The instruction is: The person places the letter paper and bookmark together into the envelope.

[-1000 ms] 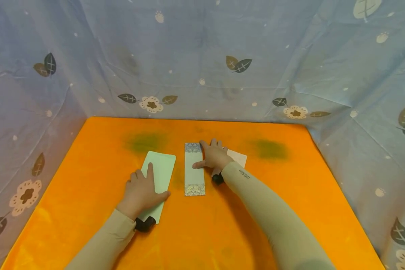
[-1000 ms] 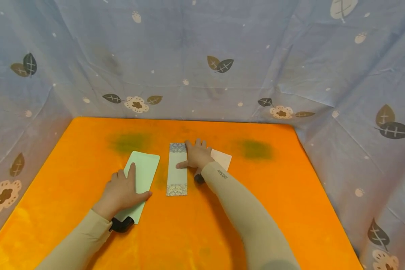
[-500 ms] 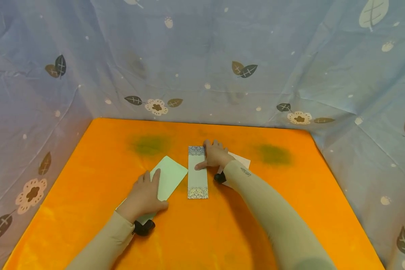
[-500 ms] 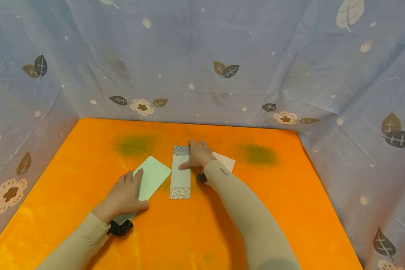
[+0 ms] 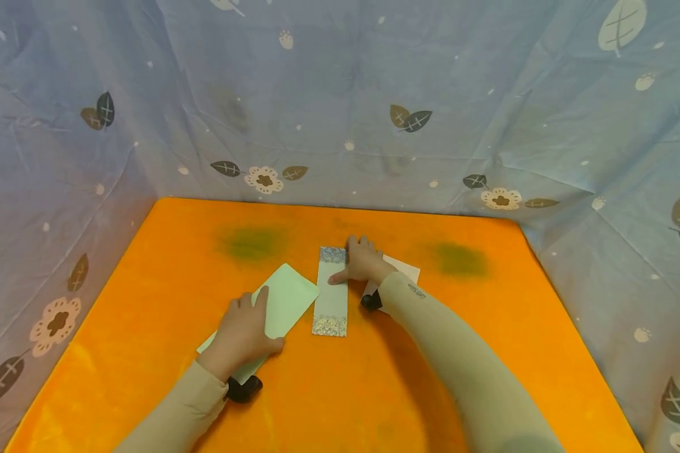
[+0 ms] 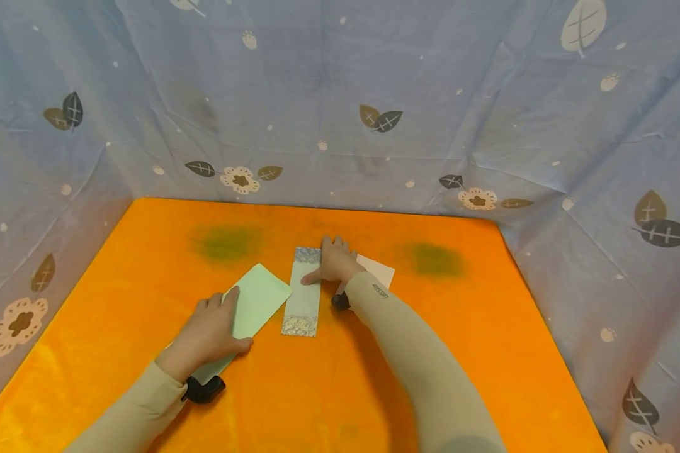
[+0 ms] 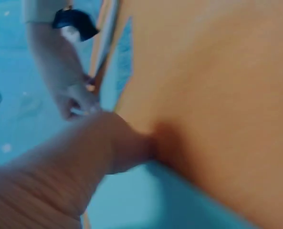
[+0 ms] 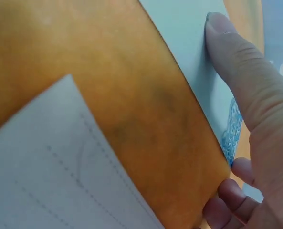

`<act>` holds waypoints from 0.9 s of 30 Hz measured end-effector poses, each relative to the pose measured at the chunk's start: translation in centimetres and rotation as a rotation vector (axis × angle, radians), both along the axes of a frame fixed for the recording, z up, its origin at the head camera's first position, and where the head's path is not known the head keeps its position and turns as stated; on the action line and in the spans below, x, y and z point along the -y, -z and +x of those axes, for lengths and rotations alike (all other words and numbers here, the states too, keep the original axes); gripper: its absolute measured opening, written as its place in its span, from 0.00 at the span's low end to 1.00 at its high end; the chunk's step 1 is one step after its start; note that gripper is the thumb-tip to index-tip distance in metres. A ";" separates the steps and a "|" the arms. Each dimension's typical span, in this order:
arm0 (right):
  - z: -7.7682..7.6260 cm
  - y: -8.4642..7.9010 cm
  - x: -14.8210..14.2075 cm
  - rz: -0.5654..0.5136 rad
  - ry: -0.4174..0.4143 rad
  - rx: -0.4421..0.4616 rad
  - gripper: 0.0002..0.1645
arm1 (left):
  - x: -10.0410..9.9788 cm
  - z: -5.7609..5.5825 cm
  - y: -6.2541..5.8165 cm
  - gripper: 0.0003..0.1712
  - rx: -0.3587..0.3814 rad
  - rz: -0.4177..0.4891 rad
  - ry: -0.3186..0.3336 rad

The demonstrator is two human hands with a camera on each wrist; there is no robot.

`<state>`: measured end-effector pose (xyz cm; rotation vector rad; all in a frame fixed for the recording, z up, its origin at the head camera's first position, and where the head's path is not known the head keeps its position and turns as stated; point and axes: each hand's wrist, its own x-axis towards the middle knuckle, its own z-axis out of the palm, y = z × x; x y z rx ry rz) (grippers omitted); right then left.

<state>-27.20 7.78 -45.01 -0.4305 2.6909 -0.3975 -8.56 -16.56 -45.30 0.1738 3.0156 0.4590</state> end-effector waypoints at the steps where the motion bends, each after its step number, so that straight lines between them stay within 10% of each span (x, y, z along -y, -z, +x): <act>1: 0.1 -0.1 -0.1 -0.006 0.003 0.002 0.60 | -0.1 0.1 0.2 0.59 -0.009 -0.003 0.009; 15: 1.4 0.5 -1.1 -0.504 0.105 0.136 0.25 | 1.0 0.5 0.8 0.60 -0.015 0.073 0.032; 27: 5.1 -1.2 -5.4 -0.817 0.237 0.211 0.22 | 1.6 1.0 -0.2 0.62 -0.078 0.128 0.078</act>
